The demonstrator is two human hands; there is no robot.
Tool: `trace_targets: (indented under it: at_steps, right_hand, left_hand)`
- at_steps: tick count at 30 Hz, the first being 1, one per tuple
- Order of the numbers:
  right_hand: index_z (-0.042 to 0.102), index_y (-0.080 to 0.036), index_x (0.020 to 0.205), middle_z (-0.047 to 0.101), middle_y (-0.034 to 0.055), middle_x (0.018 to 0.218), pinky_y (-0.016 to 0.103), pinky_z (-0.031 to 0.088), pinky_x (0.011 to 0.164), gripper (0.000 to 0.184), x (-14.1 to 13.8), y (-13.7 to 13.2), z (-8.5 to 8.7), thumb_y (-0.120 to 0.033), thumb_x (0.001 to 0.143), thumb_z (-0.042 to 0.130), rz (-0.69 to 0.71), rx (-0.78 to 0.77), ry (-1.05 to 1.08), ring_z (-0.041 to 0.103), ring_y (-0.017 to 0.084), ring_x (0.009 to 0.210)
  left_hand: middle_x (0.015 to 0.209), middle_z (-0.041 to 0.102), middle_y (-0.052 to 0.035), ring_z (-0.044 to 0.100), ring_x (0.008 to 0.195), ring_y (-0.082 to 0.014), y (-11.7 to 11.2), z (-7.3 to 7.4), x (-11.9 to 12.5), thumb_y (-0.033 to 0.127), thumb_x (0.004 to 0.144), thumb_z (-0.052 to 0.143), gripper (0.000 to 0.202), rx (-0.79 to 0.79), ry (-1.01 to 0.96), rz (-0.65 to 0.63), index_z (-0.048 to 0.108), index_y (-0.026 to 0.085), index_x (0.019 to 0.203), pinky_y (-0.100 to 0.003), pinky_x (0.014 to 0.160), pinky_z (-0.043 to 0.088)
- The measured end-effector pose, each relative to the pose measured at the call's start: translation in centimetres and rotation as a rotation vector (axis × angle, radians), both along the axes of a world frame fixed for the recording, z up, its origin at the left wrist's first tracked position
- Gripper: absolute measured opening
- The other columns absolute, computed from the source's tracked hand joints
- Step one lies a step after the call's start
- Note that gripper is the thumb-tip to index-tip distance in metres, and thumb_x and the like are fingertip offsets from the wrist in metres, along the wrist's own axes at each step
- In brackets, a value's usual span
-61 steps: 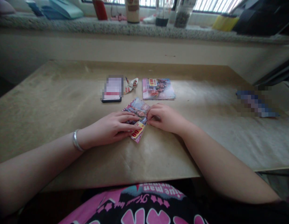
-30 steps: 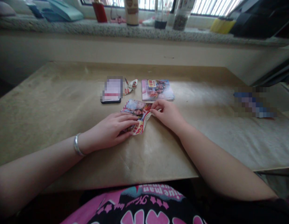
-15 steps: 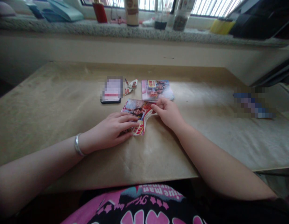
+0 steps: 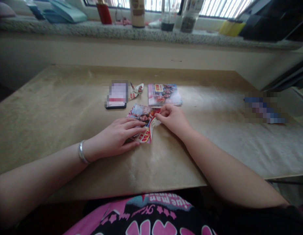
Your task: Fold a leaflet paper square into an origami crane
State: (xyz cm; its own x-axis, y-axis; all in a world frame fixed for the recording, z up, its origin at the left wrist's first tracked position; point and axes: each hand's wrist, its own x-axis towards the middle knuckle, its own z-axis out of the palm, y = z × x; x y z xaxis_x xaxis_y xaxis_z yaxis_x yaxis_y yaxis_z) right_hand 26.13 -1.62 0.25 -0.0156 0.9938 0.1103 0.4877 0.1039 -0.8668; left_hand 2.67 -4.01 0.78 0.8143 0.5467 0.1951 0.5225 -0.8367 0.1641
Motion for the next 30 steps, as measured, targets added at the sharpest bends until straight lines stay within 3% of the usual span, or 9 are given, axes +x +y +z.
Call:
trace_targets:
  at_steps: [3,6,10,15,22,30]
  right_hand:
    - [0.048,-0.021,0.062,0.050,-0.0058,0.051,0.023,0.031,0.047,0.026,-0.4,-0.4,0.4,-0.033,0.069,0.070,-0.012,0.019,0.009,0.039,0.007,0.045]
    - [0.049,-0.021,0.065,0.055,-0.0038,0.057,0.024,0.034,0.049,0.024,-0.6,-0.9,0.6,-0.034,0.073,0.068,-0.006,0.116,-0.013,0.043,0.008,0.048]
    - [0.049,-0.022,0.069,0.059,-0.0011,0.063,0.026,0.038,0.053,0.023,-0.7,-1.3,0.3,-0.037,0.080,0.063,-0.022,0.238,-0.153,0.051,0.012,0.055]
    - [0.051,-0.023,0.077,0.062,-0.0006,0.067,0.027,0.043,0.055,0.019,-0.7,-1.0,-0.3,-0.035,0.078,0.064,-0.016,0.218,-0.157,0.058,0.014,0.059]
    - [0.052,-0.022,0.082,0.062,-0.0021,0.068,0.028,0.045,0.059,0.023,-0.9,-0.1,-0.9,-0.036,0.071,0.067,0.061,0.056,0.159,0.057,0.013,0.059]
    - [0.044,-0.023,0.066,0.054,-0.0027,0.060,0.028,0.037,0.057,0.018,-1.0,0.0,-1.0,-0.029,0.076,0.057,0.038,0.108,-0.170,0.049,0.013,0.057]
  left_hand:
    - [0.139,0.053,-0.0088,0.050,0.126,-0.0273,0.0,0.1,0.0,0.047,0.089,0.057,0.048,0.012,0.001,0.024,0.056,0.019,0.128,-0.046,0.107,0.040]
    - [0.143,0.049,-0.0134,0.047,0.129,-0.0287,-0.1,0.1,-0.1,0.055,0.080,0.066,0.072,0.049,-0.009,0.049,0.047,0.014,0.136,-0.045,0.109,0.038]
    - [0.146,0.044,-0.0173,0.042,0.134,-0.0301,-0.2,0.1,0.0,0.059,0.079,0.065,0.087,0.090,-0.004,0.112,0.035,0.010,0.145,-0.046,0.113,0.033]
    - [0.145,0.045,-0.0163,0.043,0.133,-0.0291,0.0,-0.1,0.1,0.061,0.085,0.056,0.082,0.086,0.014,0.138,0.036,0.010,0.145,-0.045,0.115,0.031]
    - [0.135,0.056,-0.0075,0.051,0.123,-0.0281,0.1,0.0,0.0,0.054,0.094,0.042,0.050,0.092,0.085,0.030,0.057,0.023,0.130,-0.046,0.109,0.035]
    - [0.141,0.053,-0.0056,0.049,0.125,-0.0280,0.0,-0.3,0.0,0.045,0.094,0.044,0.050,0.115,0.069,0.006,0.051,0.021,0.137,-0.046,0.109,0.033]
